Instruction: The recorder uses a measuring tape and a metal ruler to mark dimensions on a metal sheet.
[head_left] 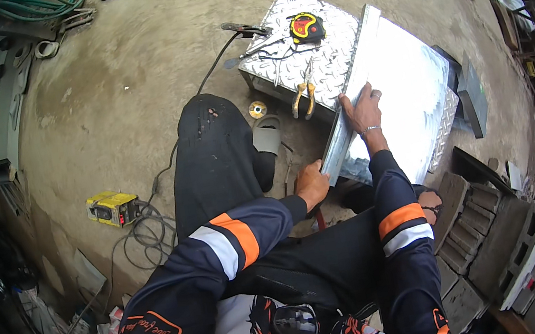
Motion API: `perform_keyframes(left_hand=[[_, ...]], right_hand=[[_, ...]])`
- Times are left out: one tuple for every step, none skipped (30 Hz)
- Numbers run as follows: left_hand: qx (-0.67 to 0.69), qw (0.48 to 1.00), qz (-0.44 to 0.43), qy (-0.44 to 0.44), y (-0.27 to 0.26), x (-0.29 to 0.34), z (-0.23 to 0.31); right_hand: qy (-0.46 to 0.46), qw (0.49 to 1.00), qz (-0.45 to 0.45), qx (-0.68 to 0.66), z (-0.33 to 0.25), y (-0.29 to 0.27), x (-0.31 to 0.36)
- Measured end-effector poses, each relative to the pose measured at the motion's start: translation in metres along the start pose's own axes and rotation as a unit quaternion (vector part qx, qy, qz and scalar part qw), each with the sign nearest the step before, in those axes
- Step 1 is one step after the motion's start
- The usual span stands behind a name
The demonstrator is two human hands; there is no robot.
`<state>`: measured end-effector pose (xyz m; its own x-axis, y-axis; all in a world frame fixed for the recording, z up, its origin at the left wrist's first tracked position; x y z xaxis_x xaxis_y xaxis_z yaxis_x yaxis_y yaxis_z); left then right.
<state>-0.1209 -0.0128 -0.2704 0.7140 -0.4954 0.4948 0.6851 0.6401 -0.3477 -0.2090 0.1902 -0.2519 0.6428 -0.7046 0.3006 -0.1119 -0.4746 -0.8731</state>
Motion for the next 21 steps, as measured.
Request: perform_keyframes(left_hand=[[0.002,1.000,0.021,0.007,0.000,0.000,-0.002],[0.002,1.000,0.022,0.006,0.003,0.001,-0.005],[0.012,0.999,0.033,0.014,0.005,0.001,-0.008],[0.022,0.999,0.045,0.022,0.006,0.000,-0.010],[0.022,0.999,0.043,0.023,0.007,-0.001,-0.012],[0.038,0.998,0.042,0.014,0.009,-0.002,-0.015],[0.052,0.998,0.040,0.006,0.010,-0.002,-0.018],[0.049,0.998,0.039,0.007,0.011,-0.004,-0.022],[0.072,0.996,0.048,0.011,0.012,-0.006,-0.027],[0.095,0.994,0.057,0.015,0.012,-0.007,-0.031],[0.094,0.994,0.053,0.017,0.010,-0.007,-0.027],[0.162,0.987,0.023,-0.011,0.010,-0.007,-0.019],[0.227,0.973,-0.007,-0.040,0.013,-0.007,-0.014],[0.224,0.974,-0.008,-0.039,0.012,-0.007,-0.015],[0.206,0.977,-0.014,-0.048,0.011,-0.006,-0.017],[0.187,0.980,-0.020,-0.058,0.010,-0.006,-0.019],[0.185,0.981,-0.025,-0.058,0.012,-0.005,-0.021],[0.166,0.984,-0.011,-0.059,0.011,-0.005,-0.023],[0.148,0.987,0.004,-0.061,0.009,-0.004,-0.026],[0.145,0.988,-0.002,-0.061,0.008,-0.004,-0.024],[0.133,0.989,-0.005,-0.072,0.006,-0.004,-0.024]], right_hand=[[0.002,1.000,0.001,0.004,0.000,0.000,-0.001],[0.001,1.000,0.000,0.004,0.001,0.001,-0.001],[0.000,1.000,0.001,0.005,0.001,0.002,-0.002],[0.000,1.000,0.002,0.007,0.002,0.002,-0.003],[0.001,1.000,0.003,0.007,0.002,0.002,-0.003],[0.003,1.000,0.003,0.006,0.002,0.002,-0.003],[0.004,1.000,0.003,0.004,0.001,0.003,-0.002],[0.005,1.000,0.005,0.001,0.000,0.003,-0.002],[0.001,1.000,0.003,-0.006,-0.002,0.003,-0.001],[-0.003,1.000,0.001,-0.013,-0.004,0.004,0.000],[0.002,1.000,0.001,-0.010,-0.001,0.004,-0.001],[0.008,1.000,0.007,-0.008,0.003,0.001,-0.002],[0.017,1.000,0.008,0.001,0.008,0.000,-0.003],[0.023,1.000,0.005,0.005,0.007,0.001,-0.002],[0.016,1.000,0.005,0.004,0.005,0.001,0.000],[0.019,1.000,0.007,0.001,0.004,0.002,-0.001],[0.016,1.000,0.005,-0.003,0.002,0.000,-0.001],[0.013,1.000,0.003,-0.007,0.001,0.000,-0.001],[0.004,1.000,0.007,-0.012,-0.001,-0.001,0.000],[0.010,1.000,0.008,-0.014,-0.001,-0.001,0.000],[0.007,1.000,0.008,-0.015,-0.001,-0.001,0.000]])
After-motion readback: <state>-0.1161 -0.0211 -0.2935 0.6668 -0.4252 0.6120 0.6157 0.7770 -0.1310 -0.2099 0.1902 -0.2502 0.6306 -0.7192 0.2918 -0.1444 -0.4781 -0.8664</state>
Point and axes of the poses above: each hand's wrist, its own x-axis away from the middle knuckle, its own y-axis out of the palm, z = x × y, the point moved 6 cm from there along -x, towards the middle knuckle, and after that the axes turned 13 degrees about y, right-handed, at the moved point
